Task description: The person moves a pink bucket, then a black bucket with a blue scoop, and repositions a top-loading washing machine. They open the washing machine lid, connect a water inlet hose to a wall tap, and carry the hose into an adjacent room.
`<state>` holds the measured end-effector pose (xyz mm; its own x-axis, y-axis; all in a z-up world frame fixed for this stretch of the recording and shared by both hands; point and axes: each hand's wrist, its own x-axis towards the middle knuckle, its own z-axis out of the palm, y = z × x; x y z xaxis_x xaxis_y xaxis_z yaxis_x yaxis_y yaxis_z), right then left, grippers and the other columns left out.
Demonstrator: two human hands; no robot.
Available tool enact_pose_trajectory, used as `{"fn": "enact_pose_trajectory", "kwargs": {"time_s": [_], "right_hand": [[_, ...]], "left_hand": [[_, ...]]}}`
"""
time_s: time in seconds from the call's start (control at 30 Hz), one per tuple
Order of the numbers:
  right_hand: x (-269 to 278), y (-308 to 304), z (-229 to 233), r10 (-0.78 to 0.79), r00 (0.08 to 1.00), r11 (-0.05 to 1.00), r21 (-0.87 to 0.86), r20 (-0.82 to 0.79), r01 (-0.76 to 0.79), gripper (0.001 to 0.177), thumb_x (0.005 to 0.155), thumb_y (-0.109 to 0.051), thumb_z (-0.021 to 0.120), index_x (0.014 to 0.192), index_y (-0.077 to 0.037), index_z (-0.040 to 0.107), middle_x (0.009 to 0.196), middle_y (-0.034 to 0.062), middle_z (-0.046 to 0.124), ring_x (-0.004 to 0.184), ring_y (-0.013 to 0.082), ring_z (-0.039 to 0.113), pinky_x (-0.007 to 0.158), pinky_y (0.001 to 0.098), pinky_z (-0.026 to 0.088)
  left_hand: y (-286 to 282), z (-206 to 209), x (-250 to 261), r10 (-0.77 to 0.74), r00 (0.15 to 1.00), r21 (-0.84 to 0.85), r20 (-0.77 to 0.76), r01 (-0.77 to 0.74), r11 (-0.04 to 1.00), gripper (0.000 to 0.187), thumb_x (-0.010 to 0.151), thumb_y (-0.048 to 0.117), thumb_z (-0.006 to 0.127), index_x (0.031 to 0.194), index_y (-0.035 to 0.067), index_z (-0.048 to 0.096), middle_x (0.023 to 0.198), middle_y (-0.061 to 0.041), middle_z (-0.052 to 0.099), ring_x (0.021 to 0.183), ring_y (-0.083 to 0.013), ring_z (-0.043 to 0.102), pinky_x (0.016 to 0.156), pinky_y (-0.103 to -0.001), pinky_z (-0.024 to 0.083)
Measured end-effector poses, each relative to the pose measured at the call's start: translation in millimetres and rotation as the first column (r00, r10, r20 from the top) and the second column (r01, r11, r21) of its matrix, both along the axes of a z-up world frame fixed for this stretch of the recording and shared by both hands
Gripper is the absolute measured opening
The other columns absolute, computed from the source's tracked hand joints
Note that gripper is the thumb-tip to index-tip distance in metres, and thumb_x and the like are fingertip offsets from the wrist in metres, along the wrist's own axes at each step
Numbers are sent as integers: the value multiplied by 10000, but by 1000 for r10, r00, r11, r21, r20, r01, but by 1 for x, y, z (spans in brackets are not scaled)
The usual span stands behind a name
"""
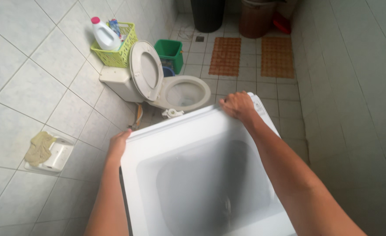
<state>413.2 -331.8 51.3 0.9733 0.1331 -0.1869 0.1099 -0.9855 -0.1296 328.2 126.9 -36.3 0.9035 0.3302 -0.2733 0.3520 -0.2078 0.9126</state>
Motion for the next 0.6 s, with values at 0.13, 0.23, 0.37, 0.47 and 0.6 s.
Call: {"fn": "enact_pose_trajectory", "kwargs": {"time_s": [0.13,0.23,0.37,0.47,0.6], "right_hand": [[-45,-10,15,30,999,999,18,21,-31,555,1035,-369,257,1225,-125,718,707,248,726,730,321,702,1152,463,383],[-70,-24,23,24,999,1000,-7,34,-24,594,1058,-386,255,1126,-93,767,720,228,728,779,304,703,1197,456,363],[-105,-40,24,54,962,995,64,269,-74,615,1034,-439,344,986,-56,822,822,224,716,881,315,679,1111,485,374],[-152,-34,33,-13,987,992,123,158,-6,626,1044,-466,324,976,-75,808,821,212,751,905,298,710,1161,479,359],[-186,-45,57,-31,980,994,110,198,10,633,1041,-468,355,916,-49,812,861,219,746,955,315,696,1146,459,412]], "left_hand": [[-28,53,-58,13,1000,-67,-10,-14,998,441,966,334,618,1160,-44,737,1055,-168,736,939,-240,660,845,-350,494],[-49,75,-82,-1,1000,-45,-21,0,999,417,974,329,588,1137,-22,744,1028,-148,745,917,-231,670,823,-346,499],[-50,76,-117,-26,998,-66,65,30,997,403,999,315,586,1109,-34,756,994,-154,748,878,-231,674,808,-349,513],[-52,67,-167,-36,989,-8,146,38,999,404,1012,326,594,1117,-26,762,1050,-116,754,954,-185,661,863,-312,481],[-65,90,-191,-17,998,-75,65,22,997,410,1017,339,566,1107,-9,762,976,-132,744,876,-222,670,797,-352,514]]}}
